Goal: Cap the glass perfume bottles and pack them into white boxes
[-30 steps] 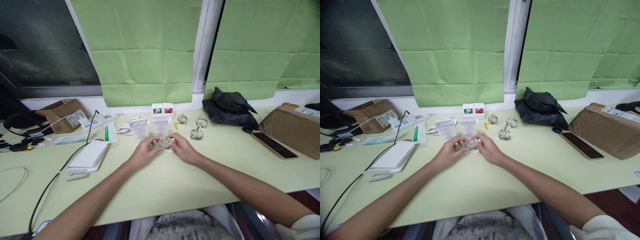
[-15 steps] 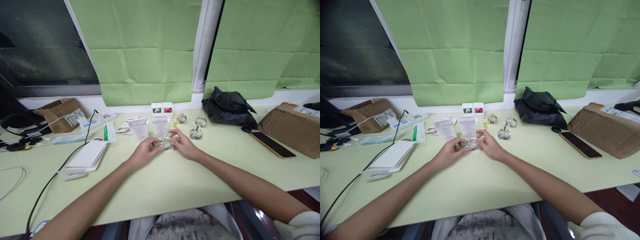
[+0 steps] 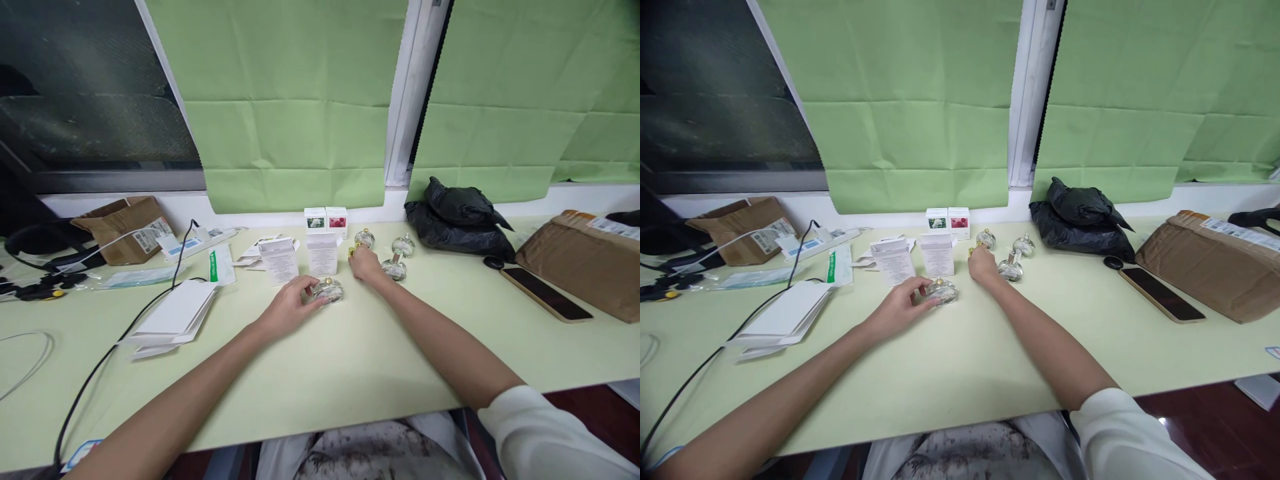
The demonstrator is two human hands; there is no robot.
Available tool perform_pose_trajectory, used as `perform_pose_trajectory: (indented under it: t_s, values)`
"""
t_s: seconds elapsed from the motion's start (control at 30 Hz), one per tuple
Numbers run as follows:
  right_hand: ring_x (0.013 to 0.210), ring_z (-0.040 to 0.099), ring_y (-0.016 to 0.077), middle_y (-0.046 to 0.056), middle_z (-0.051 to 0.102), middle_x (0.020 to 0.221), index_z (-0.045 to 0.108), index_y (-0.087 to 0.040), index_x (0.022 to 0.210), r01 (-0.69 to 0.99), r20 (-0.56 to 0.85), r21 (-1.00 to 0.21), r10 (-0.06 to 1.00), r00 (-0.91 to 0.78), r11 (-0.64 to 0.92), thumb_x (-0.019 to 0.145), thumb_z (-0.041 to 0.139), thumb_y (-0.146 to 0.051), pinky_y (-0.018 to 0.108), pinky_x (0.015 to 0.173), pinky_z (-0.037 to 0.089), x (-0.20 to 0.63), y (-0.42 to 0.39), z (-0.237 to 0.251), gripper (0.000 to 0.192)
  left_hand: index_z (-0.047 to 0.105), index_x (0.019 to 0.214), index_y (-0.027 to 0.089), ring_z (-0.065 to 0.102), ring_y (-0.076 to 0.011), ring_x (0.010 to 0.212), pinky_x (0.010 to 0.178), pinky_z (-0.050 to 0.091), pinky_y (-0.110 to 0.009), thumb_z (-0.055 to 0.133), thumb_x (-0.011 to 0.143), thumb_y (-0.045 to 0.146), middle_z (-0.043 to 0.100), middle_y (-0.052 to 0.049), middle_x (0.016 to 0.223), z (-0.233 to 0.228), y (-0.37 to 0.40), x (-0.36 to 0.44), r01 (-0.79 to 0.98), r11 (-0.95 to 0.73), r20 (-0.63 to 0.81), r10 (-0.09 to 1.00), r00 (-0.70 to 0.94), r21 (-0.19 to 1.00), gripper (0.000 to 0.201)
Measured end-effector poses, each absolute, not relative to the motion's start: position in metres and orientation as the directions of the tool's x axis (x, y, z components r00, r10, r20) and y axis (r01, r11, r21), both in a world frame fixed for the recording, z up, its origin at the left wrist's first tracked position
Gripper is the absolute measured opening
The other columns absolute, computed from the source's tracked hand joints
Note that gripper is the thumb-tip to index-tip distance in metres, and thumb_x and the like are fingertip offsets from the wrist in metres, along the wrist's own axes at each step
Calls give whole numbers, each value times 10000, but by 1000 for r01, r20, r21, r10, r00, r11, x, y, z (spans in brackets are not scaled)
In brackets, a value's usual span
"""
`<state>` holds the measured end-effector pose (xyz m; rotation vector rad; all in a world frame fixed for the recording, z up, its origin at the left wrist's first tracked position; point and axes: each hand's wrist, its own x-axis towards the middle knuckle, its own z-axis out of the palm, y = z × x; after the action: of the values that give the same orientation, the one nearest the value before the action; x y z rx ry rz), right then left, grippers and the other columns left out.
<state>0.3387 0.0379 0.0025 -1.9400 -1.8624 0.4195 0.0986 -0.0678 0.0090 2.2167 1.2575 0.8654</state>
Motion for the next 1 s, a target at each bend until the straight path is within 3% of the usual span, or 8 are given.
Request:
perform_pose_trajectory:
  t_s: [0.13,0.23,0.33,0.47,0.57,0.63,0.8,1.0]
  values:
    - [835,765,327,234,752,880,594,-30,1285,869,41,-490,993,110,-76,982,587,-194,366,714,541,336,42,4,344,685,1123,229,596,-190,790,705,463,-311,690,928,547,714,-38,1008,7,-67,98,596,-472,292,879,378,650,373]
    - [882,758,340,238,750,902,624,-56,1237,873,77,-487,994,78,-31,970,587,-166,372,736,533,337,33,6,291,681,1149,230,595,-192,790,708,462,-313,686,932,549,714,-37,1003,6,-67,98,601,-460,282,885,371,654,385]
    - [981,729,343,246,741,1005,631,-84,1176,872,149,-483,989,-10,82,981,573,-153,386,803,515,342,14,12,215,680,1145,223,592,-187,779,702,461,-309,683,936,545,713,-39,996,6,-67,98,596,-468,286,880,378,653,384]
    - [1050,683,250,111,733,1122,641,-201,1094,813,261,-494,944,-200,309,1035,565,-227,350,901,498,349,-21,25,99,683,1173,224,586,-177,752,675,454,-297,680,936,551,713,-31,975,6,-67,100,589,-456,265,884,384,667,404]
    - [1005,670,194,59,715,1110,653,-230,1112,546,460,-600,810,-362,585,1048,563,-246,310,874,518,352,-43,32,112,692,1181,230,582,-171,742,669,455,-294,667,940,561,723,-26,994,8,-68,102,566,-438,237,888,395,698,411]
    - [982,669,193,58,711,1089,678,-237,1139,399,551,-625,742,-382,670,1050,563,-251,318,860,529,352,-53,33,146,697,1186,230,584,-167,744,675,458,-293,667,941,558,730,-28,1036,9,-69,103,549,-433,227,886,403,715,411]
    - [986,680,217,63,728,1066,734,-268,1144,340,606,-569,662,-442,748,1062,552,-271,359,873,537,344,-59,31,199,706,1210,241,595,-173,761,674,473,-290,673,930,572,726,-29,1040,8,-70,105,540,-436,230,884,407,720,434]
    - [998,691,220,72,726,1096,738,-275,1177,350,617,-536,640,-459,768,1075,524,-282,367,889,549,343,-58,27,238,711,1231,233,605,-183,785,695,500,-304,679,921,575,721,-51,1071,7,-69,105,541,-439,232,883,409,717,463]
